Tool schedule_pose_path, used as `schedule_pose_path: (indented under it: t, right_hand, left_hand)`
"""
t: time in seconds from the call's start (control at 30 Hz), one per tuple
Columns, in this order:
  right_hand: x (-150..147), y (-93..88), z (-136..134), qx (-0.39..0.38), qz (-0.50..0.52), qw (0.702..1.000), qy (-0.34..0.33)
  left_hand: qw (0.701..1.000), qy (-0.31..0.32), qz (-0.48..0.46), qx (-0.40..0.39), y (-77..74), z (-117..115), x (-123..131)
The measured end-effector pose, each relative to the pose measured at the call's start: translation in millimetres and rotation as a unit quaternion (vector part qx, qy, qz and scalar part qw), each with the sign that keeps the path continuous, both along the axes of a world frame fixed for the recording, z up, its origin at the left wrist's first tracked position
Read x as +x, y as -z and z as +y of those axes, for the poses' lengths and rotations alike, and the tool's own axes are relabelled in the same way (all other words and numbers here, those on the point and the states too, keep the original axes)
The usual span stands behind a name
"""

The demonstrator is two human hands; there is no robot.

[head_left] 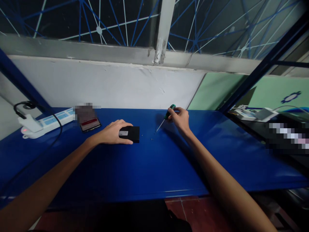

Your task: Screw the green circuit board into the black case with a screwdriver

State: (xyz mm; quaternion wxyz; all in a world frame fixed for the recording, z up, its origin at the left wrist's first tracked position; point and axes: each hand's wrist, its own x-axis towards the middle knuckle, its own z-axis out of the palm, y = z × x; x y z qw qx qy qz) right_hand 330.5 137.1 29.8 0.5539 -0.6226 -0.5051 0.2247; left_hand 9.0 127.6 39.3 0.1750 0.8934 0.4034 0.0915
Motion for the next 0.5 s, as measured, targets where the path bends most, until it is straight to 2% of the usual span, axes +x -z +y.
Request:
schedule_pose_path:
  t: [0.27,0.5]
  right_hand:
    - [-5,0.1,-3,-0.008,0.026,0.999,-0.023]
    - [-18,-12.3,-11,-0.006,0.119,0.992,-0.048]
  left_hand:
    - [0.998,0.005,-0.021,0.055,9.3,-9,9]
    - [0.971,0.005,-0.186,0.149,7.4,-28,31]
